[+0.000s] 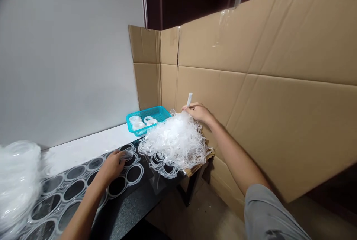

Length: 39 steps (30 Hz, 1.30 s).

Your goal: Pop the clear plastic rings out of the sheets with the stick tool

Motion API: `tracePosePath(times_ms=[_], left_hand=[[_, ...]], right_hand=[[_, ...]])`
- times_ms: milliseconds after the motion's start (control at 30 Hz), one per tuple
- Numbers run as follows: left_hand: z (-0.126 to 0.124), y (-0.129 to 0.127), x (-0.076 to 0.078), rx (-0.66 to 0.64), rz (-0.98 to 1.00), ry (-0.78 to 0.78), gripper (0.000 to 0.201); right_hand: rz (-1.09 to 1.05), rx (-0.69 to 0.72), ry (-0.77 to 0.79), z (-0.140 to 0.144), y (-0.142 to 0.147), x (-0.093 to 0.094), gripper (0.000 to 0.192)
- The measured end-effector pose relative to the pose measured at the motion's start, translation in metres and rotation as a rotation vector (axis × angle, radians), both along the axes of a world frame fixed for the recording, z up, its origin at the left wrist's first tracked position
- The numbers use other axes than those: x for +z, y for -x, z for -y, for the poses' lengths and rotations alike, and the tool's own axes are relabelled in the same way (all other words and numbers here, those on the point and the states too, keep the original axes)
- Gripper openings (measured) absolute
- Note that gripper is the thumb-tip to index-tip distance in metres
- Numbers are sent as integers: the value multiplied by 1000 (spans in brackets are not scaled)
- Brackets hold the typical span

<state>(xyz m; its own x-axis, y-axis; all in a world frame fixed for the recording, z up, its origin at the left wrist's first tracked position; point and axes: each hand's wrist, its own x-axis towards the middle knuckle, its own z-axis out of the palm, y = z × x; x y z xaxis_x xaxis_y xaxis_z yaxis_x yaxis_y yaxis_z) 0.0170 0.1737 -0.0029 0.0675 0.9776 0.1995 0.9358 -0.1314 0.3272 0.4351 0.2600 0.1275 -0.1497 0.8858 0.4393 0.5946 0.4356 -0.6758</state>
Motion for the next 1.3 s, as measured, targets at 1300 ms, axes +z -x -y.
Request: tracePosePath(times_ms=[1300], left_hand=[[7,-96,23,-241,352,-187,31]], right_hand=[[-217,68,2,109,23,-49,42]])
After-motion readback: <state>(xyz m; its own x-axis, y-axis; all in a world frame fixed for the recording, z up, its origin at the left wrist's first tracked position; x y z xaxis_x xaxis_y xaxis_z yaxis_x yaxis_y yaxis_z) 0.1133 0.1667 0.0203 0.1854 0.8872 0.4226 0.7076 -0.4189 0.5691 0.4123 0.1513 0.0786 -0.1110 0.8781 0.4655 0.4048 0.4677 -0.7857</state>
